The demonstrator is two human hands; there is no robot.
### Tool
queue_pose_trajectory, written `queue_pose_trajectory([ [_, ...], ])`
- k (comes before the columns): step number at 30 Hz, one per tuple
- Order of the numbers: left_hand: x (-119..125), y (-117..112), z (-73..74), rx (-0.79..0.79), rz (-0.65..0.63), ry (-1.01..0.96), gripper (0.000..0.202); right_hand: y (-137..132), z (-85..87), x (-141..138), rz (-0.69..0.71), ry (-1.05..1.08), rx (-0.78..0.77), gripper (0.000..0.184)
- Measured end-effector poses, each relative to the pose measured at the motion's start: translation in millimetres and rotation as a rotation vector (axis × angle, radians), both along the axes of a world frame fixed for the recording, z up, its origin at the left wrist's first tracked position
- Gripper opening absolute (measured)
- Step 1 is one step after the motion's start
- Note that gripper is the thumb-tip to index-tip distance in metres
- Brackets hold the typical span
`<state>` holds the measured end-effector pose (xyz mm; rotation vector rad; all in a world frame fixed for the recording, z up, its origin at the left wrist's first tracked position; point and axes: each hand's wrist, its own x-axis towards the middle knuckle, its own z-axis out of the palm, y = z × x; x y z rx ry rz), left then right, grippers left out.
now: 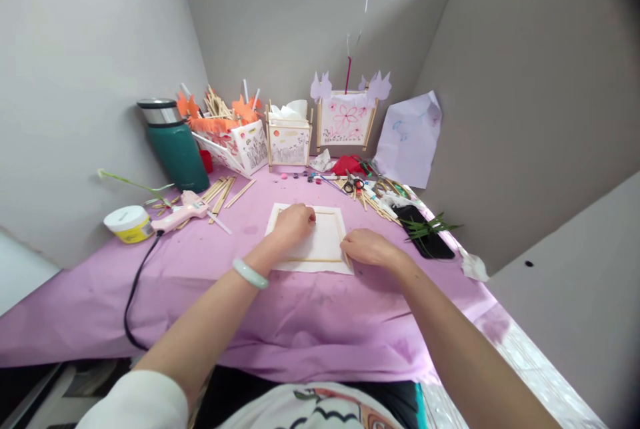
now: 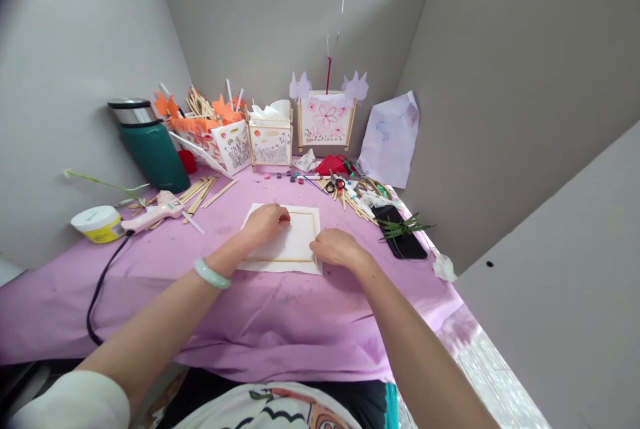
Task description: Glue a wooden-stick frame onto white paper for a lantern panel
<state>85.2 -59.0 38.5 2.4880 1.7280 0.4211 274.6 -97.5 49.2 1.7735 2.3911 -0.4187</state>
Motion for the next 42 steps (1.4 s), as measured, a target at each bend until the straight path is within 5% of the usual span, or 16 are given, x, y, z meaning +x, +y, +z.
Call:
queue_pose_trajectory([
  [9, -12, -44, -3.0, -0.080, -0.289, -0.164, 0.019, 1, 1.9, -3, 0.003, -0.013, -0.009, 0.040],
  [42, -18, -51, -17.0, -0.132, -0.343, -0.336, 0.007, 10, 2.5, -13, -0.047, -0.053, -0.030, 0.042],
])
